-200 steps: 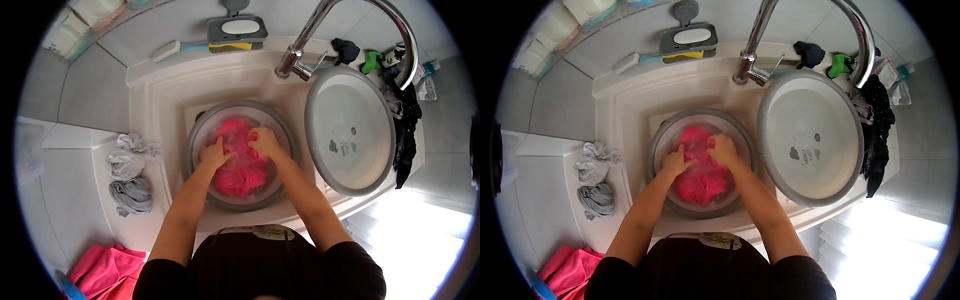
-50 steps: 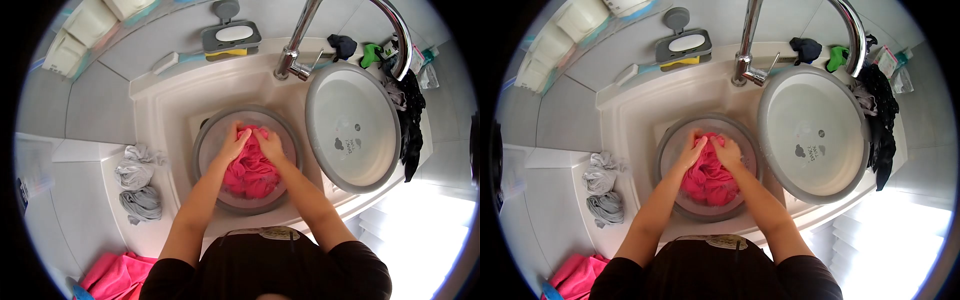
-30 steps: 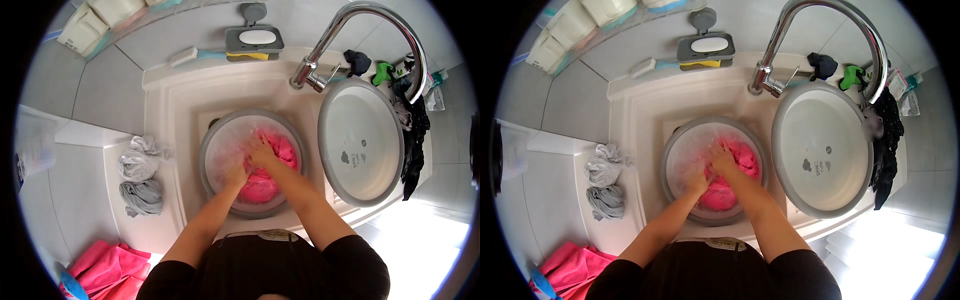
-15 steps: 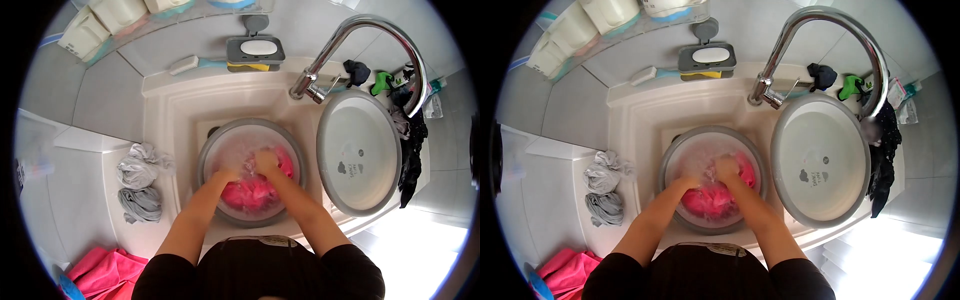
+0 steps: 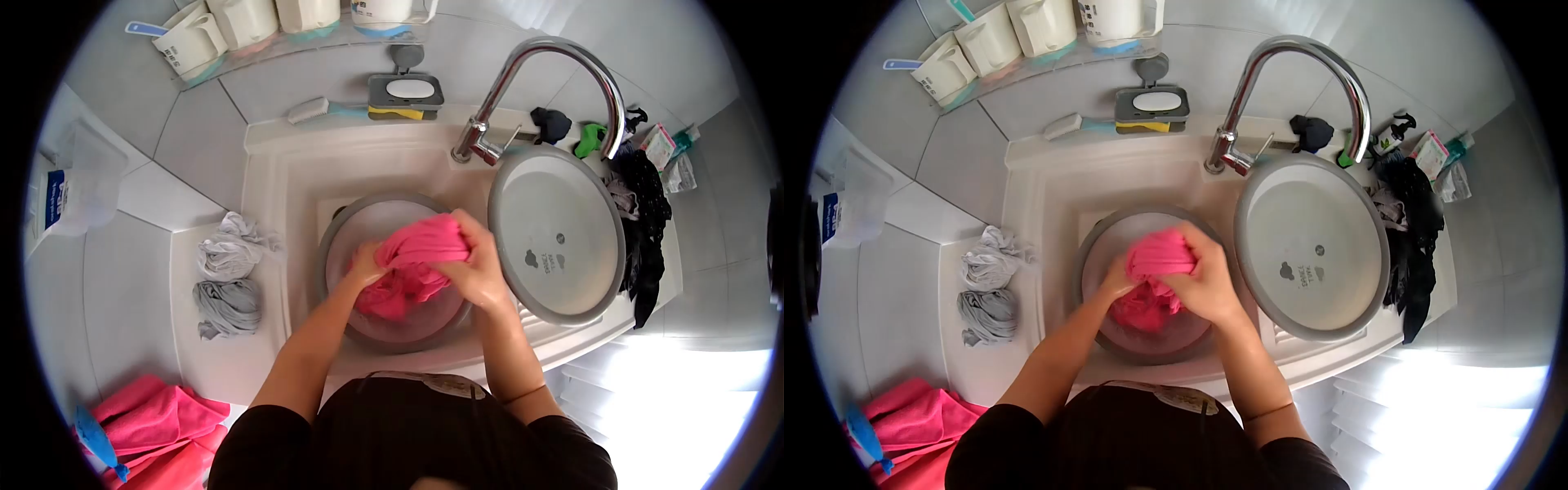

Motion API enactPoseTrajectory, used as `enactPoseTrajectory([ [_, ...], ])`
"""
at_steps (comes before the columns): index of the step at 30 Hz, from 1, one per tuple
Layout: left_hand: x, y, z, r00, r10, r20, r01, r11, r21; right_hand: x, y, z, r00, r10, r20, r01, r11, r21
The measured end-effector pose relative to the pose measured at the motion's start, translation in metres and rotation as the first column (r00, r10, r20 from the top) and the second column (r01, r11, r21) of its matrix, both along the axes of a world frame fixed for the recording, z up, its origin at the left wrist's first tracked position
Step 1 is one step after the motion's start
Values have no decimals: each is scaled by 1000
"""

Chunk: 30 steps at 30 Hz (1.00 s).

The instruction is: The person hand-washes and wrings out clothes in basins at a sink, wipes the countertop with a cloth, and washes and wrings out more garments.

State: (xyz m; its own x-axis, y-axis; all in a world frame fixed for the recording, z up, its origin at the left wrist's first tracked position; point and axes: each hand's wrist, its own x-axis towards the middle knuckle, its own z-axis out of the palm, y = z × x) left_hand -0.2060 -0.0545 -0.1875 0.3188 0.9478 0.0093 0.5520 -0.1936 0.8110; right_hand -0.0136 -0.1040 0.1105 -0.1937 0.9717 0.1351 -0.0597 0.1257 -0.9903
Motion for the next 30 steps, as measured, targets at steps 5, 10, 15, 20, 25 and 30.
enactPoseTrajectory([
  [5, 0, -16, 140, 919, 119, 376, -54, 982, -179, 18, -13, -4, 975, -189, -115, 193, 981, 25],
  [10, 18, -14, 269, 975, 91, 205, -134, 969, 207, 25, -11, -89, 957, -289, 17, 289, 957, -27],
  [15, 24, -26, 360, 979, 101, 180, -144, 959, 245, 24, -16, -128, 944, -198, 263, 232, 967, -103],
  [20, 20, -14, 325, 998, -18, -65, 28, 987, 158, 36, 3, -186, 702, -217, 679, 265, 964, 34],
  [25, 1, 14, 187, 996, -25, -81, 20, 998, -63, 47, 20, -233, 780, -360, 513, 471, 876, -101],
  [30, 2, 15, 91, 975, 145, -168, -148, 989, -2, 32, 16, -259, 629, -242, 739, 340, 940, 18],
])
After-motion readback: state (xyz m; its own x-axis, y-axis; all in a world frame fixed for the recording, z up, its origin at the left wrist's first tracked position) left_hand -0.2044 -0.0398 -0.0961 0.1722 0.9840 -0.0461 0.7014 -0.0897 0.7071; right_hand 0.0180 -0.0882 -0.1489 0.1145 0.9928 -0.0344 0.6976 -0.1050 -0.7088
